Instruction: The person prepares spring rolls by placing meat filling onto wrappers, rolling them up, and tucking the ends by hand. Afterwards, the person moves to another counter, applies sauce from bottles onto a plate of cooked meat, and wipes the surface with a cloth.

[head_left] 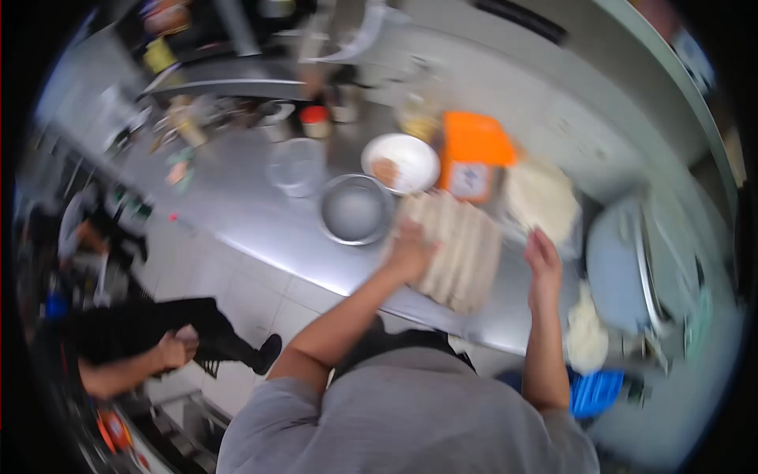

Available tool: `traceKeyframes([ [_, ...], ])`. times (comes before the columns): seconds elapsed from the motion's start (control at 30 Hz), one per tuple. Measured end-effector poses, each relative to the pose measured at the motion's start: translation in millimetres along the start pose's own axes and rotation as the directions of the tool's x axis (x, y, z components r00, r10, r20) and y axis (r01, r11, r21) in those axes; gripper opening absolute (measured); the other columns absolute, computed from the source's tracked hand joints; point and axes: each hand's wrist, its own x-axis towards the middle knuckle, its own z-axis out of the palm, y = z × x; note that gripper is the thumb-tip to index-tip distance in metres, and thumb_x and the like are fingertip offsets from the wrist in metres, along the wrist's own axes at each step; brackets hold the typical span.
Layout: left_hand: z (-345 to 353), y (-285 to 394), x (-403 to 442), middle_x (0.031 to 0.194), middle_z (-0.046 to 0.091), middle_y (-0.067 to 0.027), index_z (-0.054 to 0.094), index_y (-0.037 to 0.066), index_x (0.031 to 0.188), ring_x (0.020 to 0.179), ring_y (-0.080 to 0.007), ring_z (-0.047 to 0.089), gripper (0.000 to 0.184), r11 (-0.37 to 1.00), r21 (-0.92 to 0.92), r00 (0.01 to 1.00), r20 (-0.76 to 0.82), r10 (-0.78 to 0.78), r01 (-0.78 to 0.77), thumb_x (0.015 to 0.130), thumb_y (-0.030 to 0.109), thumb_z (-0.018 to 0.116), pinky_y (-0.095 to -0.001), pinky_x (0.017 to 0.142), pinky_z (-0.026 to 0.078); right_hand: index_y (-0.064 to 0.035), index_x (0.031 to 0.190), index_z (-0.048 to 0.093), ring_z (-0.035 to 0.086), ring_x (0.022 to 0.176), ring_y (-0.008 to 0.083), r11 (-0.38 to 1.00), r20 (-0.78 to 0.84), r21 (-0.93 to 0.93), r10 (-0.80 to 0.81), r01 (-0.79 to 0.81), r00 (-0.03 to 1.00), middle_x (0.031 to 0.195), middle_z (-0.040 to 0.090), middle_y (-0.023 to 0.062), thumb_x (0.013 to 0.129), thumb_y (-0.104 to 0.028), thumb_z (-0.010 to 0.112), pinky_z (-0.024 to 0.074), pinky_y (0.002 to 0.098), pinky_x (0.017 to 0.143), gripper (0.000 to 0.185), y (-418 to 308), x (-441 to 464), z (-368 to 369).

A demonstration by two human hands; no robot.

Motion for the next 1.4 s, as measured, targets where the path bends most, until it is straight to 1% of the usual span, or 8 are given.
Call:
traceKeyframes([
  [0.2,-78,35,-70,0.147,0.030,-0.0308,0.039,-0.002,0.141,0.140,-0.0436,0.025,0.063,0.937,-0.269,0.953,-0.262,0.151,-0.222,0.091,0.032,0.059,-0.0468,0.114,0.021,-0.0032,0.116,0.064,0.060,0.100,0.0207,0.859,-0.255,-0.508,-0.228,0.070,0.940,0.113,0.064,0.0108,0.082,-0.007,0.064,0.0462,0.0304,0.091,0.035,39,80,-88],
  [0.4,-94,32,-134,0.134,0.052,-0.0192,0.054,0.002,0.129,0.126,-0.0322,0.048,0.044,0.913,-0.406,0.976,-0.212,-0.042,-0.049,0.088,0.012,0.064,-0.0402,0.106,0.036,-0.0071,0.112,0.066,0.059,0.102,0.0328,0.295,0.276,-0.838,-0.496,0.459,0.823,0.115,0.062,0.0164,0.076,-0.004,0.064,0.0480,0.0392,0.091,0.037,87,185,-93],
  [0.6,-108,57,-154,0.122,0.063,-0.0122,0.058,0.001,0.123,0.115,-0.0225,0.056,0.031,0.863,-0.481,0.935,-0.211,-0.285,0.154,0.092,0.006,0.058,-0.0348,0.100,0.041,-0.0063,0.101,0.066,0.059,0.103,0.0359,0.159,0.370,-0.904,-0.169,0.396,0.913,0.106,0.065,0.0147,0.081,-0.005,0.059,0.0482,0.0429,0.085,0.021,105,256,-114],
  [0.7,-113,87,-148,0.120,0.063,-0.0122,0.059,0.000,0.122,0.114,-0.0222,0.057,0.031,0.862,-0.501,0.924,-0.289,-0.252,0.078,0.092,0.006,0.058,-0.0349,0.099,0.042,-0.0059,0.100,0.065,0.061,0.091,0.0374,0.470,0.172,-0.759,-0.523,0.451,0.835,0.097,0.066,0.0152,0.087,-0.009,0.059,0.0486,0.0401,0.077,0.014,65,252,-113],
  [0.83,-102,150,-112,0.123,0.061,-0.0128,0.058,-0.001,0.122,0.115,-0.0228,0.057,0.034,0.820,-0.563,0.948,-0.306,-0.087,-0.106,0.088,0.006,0.062,-0.0348,0.097,0.044,-0.0074,0.102,0.063,0.062,0.077,0.0213,0.783,0.133,-0.432,-0.435,0.447,0.890,0.089,0.067,0.0069,0.095,-0.011,0.054,0.0466,0.0297,0.070,0.012,-42,195,-110],
  [1.03,-40,260,-29,0.154,0.025,-0.0162,0.010,0.006,0.152,0.140,-0.0330,0.028,0.108,0.729,-0.518,0.879,-0.405,0.252,-0.448,0.072,0.015,0.082,-0.0400,0.113,0.026,-0.0045,0.103,0.063,0.053,0.078,0.0045,0.995,0.263,-0.007,-0.097,0.102,0.960,0.087,0.062,-0.0029,0.098,-0.009,0.051,0.0448,0.0217,0.071,0.014,-90,110,-130],
  [1.13,-4,267,-2,0.148,0.034,-0.0192,0.022,0.004,0.149,0.136,-0.0364,0.034,0.095,0.742,-0.522,0.865,-0.477,0.155,-0.421,0.074,0.011,0.078,-0.0429,0.112,0.026,-0.0030,0.107,0.061,0.056,0.079,0.0084,0.998,0.333,-0.057,-0.017,0.038,0.943,0.086,0.063,0.0004,0.095,-0.011,0.055,0.0460,0.0234,0.074,0.015,-42,102,-162],
  [1.4,107,230,-38,0.124,0.052,-0.0131,0.059,0.004,0.122,0.119,-0.0325,0.047,0.043,0.824,0.177,0.831,0.270,0.486,-0.539,0.083,0.021,0.065,-0.0507,0.103,0.032,-0.0060,0.114,0.060,0.055,0.103,0.0343,0.452,0.426,-0.702,-0.352,0.550,0.833,0.114,0.058,0.0157,0.080,-0.009,0.066,0.0442,0.0417,0.090,0.035,117,43,-239],
])
